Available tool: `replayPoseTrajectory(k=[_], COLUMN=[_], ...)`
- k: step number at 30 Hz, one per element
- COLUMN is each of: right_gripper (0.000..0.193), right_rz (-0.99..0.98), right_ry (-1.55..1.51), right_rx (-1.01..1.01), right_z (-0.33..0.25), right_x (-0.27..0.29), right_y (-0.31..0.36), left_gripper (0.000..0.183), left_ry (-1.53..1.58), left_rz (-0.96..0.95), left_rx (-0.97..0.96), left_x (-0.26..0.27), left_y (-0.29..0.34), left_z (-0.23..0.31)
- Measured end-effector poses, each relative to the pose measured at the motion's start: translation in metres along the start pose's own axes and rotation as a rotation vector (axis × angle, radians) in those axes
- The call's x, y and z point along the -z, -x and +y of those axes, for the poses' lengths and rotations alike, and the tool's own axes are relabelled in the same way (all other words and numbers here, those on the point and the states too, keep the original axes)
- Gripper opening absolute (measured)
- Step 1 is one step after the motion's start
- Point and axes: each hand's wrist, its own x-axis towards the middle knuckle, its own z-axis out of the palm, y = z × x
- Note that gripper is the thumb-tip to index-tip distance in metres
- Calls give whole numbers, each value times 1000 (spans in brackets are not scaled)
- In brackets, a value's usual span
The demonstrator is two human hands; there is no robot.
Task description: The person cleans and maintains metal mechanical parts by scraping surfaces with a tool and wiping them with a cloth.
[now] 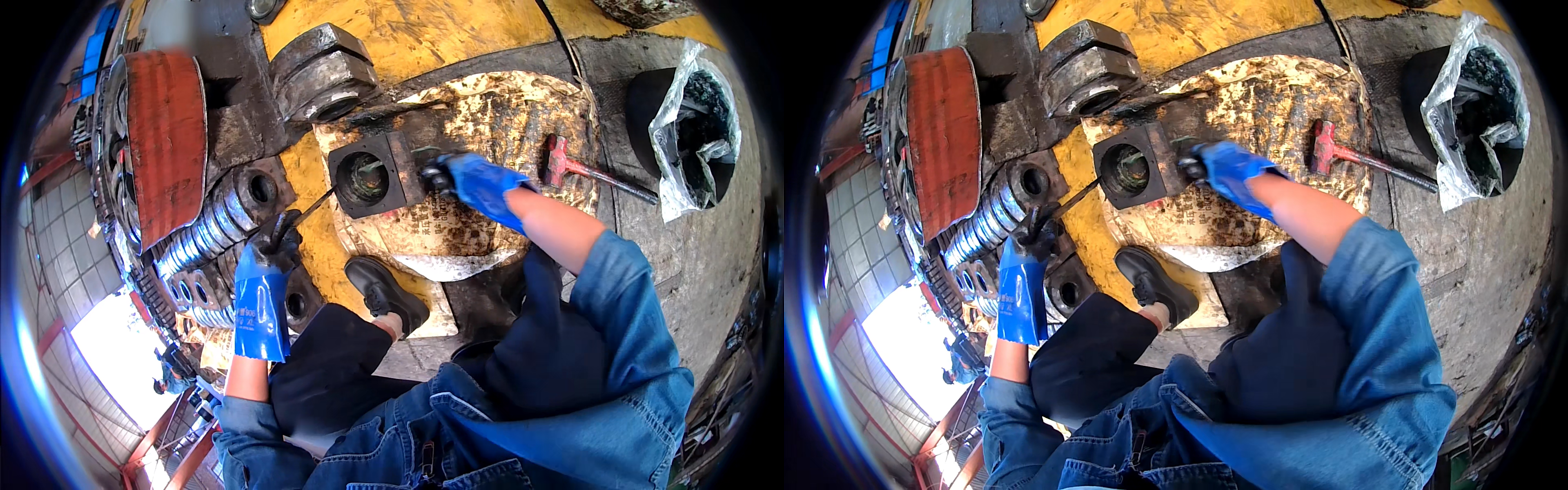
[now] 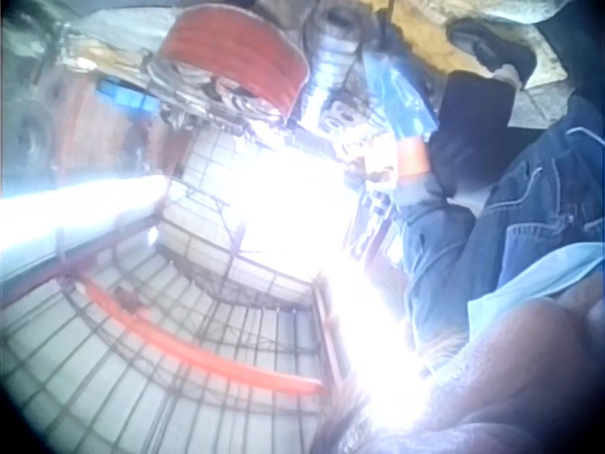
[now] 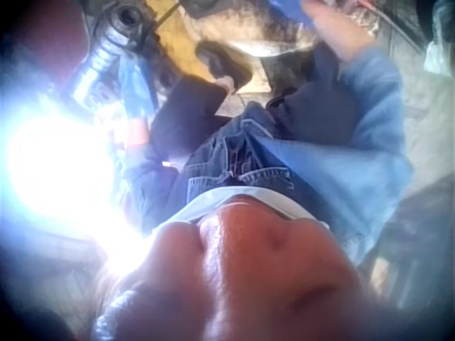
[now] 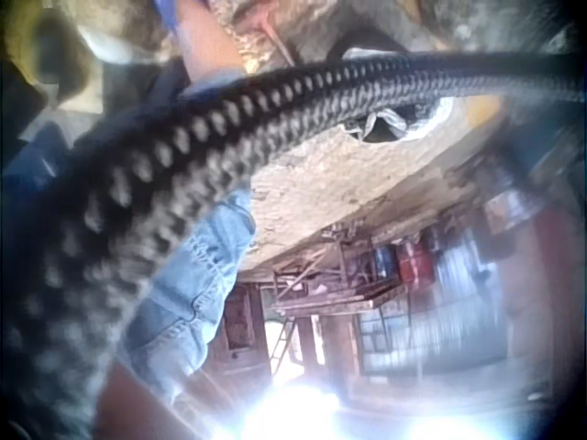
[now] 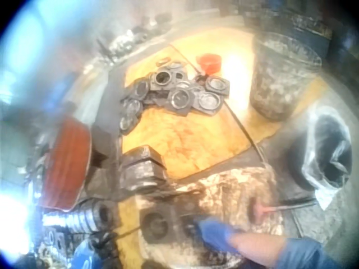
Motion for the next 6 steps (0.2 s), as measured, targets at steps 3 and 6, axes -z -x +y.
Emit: replayPoseTrajectory(k=[3,6], right_gripper=[23,21], right_rz=[46,139], right_ry=[-967,-1478], right_rx=[-306,-513], right_z=[33,42], right_x=[-26,-25], right_y=[-16,-11], left_gripper=[39,41], left_ry=[-177,-65], left_rz=[-21,-26], left_rx=[-13,34], left_x=[-5,0], left_y=[0,-3], left_z=[25,4])
